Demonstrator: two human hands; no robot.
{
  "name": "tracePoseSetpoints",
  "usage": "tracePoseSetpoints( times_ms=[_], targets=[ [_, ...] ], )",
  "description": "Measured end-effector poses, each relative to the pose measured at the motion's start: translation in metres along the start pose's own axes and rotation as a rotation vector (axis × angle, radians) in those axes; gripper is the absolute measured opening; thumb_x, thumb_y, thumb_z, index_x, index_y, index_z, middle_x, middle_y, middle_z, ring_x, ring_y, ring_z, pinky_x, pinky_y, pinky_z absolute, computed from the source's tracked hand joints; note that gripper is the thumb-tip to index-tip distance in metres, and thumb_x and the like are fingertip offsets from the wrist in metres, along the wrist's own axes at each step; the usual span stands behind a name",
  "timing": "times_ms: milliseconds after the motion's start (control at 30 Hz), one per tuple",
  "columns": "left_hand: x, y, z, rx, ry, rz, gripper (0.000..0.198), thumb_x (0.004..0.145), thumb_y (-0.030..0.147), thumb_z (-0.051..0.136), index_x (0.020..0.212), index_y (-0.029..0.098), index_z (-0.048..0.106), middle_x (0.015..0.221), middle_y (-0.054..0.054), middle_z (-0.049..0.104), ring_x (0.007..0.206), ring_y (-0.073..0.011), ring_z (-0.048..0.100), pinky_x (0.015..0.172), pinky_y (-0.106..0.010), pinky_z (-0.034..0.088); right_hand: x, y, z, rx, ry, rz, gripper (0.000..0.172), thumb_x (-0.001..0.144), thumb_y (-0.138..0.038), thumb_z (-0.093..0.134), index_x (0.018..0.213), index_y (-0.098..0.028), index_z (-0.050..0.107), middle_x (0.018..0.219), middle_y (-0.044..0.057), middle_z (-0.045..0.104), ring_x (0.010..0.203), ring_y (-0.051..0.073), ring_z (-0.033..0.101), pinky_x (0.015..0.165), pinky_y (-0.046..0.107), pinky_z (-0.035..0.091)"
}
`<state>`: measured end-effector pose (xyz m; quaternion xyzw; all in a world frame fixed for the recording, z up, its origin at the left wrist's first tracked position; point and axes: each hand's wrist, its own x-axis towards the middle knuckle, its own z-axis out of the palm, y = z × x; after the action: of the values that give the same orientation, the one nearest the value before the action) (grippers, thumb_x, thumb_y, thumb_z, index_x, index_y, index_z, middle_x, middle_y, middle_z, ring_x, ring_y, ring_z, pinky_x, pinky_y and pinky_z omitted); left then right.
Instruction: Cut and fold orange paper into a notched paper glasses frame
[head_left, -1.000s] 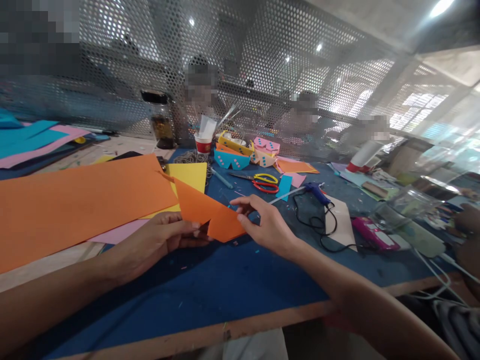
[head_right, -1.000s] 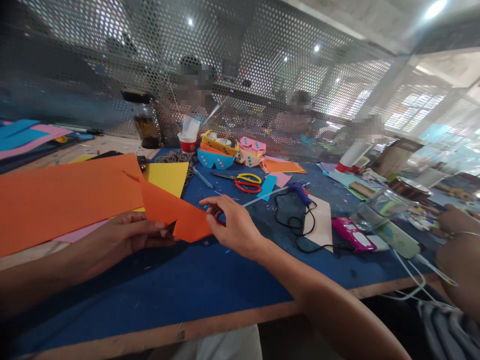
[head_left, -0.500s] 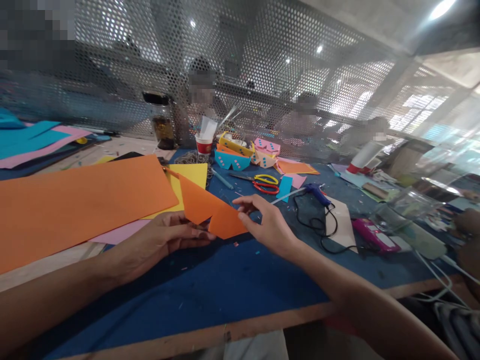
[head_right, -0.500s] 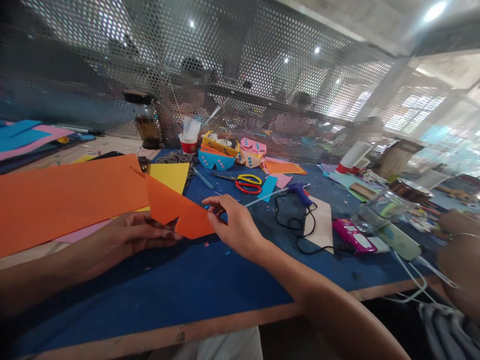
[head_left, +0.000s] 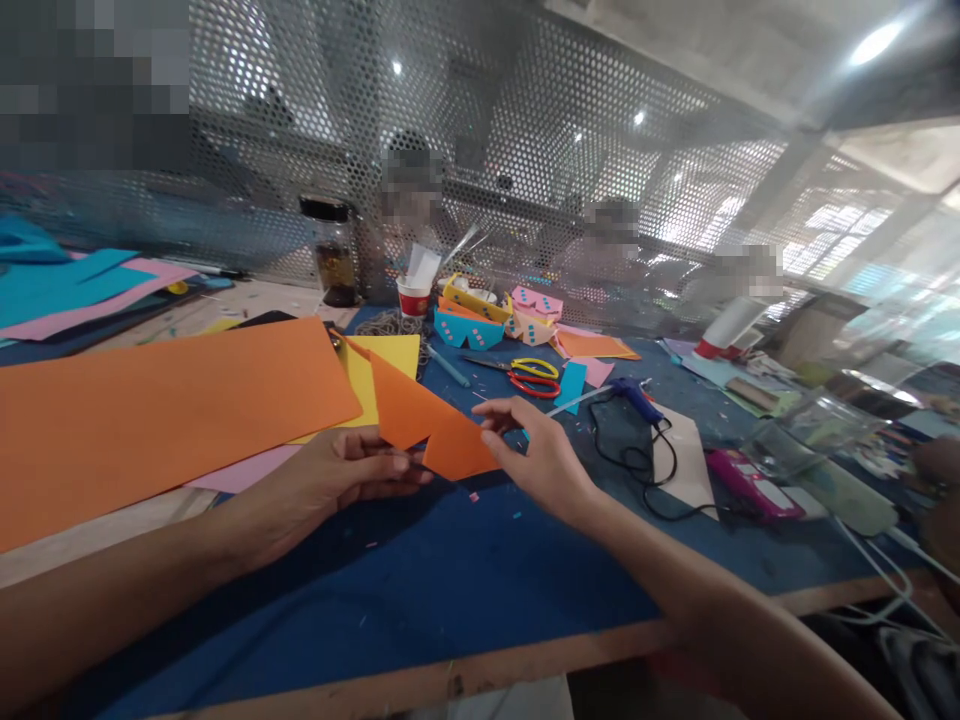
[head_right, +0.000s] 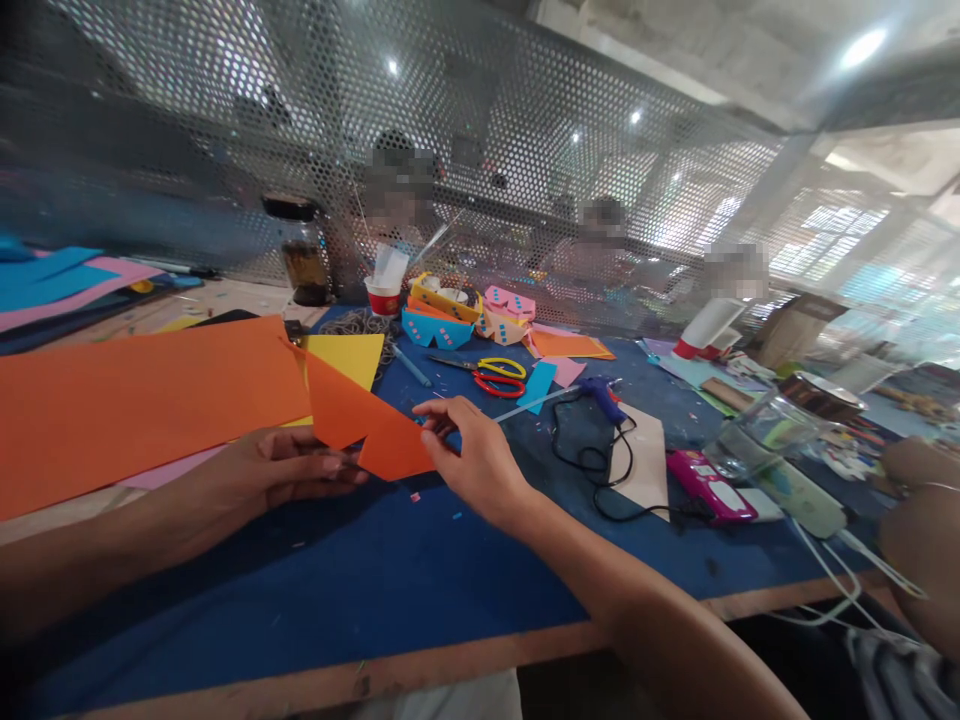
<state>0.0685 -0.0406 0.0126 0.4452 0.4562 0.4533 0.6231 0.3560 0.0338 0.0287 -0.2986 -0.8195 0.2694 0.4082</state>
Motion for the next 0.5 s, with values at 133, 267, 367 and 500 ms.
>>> tracePoseSetpoints(
  times_ms=[133, 267, 367, 500],
  targets=[
    [-0.0002, 0.0021, 0.0016, 0.004, 0.018, -0.012, 0.046, 0.077, 0.052, 0.112, 0.11, 0.022, 0.098, 0.12, -0.017, 0.095, 0.114, -0.036, 0.092, 0.11, -0.045, 0.076, 0.0003, 0.0025, 0.0001, -0.003, -0.005, 0.011, 0.027, 0.106, -0.017, 0.069, 0.13, -0.024, 0.081, 0.113, 0.006, 0.085, 0.101, 0.02, 0.082, 0.096, 0.036, 0.069],
    [-0.0003, 0.0009, 0.0023, 0.017, 0.021, -0.026, 0.051, 0.072, 0.057, 0.115, 0.105, 0.022, 0.097, 0.117, -0.017, 0.095, 0.113, -0.0366, 0.092, 0.113, -0.047, 0.075, 0.0005, 0.0029, 0.0, -0.005, -0.003, 0.005, 0.026, 0.106, -0.019, 0.07, 0.129, -0.023, 0.08, 0.113, 0.006, 0.085, 0.101, 0.02, 0.082, 0.097, 0.035, 0.069],
    [0.0013, -0.0032, 0.0022, 0.025, 0.039, -0.025, 0.055, 0.068, 0.059, 0.116, 0.106, 0.024, 0.097, 0.118, -0.016, 0.095, 0.112, -0.036, 0.092, 0.112, -0.047, 0.074, 0.0001, 0.0029, 0.0006, -0.003, -0.012, 0.002, 0.026, 0.106, -0.019, 0.07, 0.13, -0.023, 0.08, 0.112, 0.006, 0.084, 0.101, 0.02, 0.082, 0.095, 0.034, 0.069],
    [0.0021, -0.006, 0.0027, 0.103, 0.029, -0.017, 0.059, 0.067, 0.064, 0.116, 0.109, 0.027, 0.097, 0.117, -0.013, 0.096, 0.112, -0.0354, 0.091, 0.106, -0.044, 0.074, -0.0009, 0.002, 0.0016, 0.009, -0.039, 0.011, 0.026, 0.107, -0.019, 0.071, 0.131, -0.024, 0.08, 0.114, 0.006, 0.085, 0.104, 0.02, 0.083, 0.095, 0.034, 0.068]
  ],
)
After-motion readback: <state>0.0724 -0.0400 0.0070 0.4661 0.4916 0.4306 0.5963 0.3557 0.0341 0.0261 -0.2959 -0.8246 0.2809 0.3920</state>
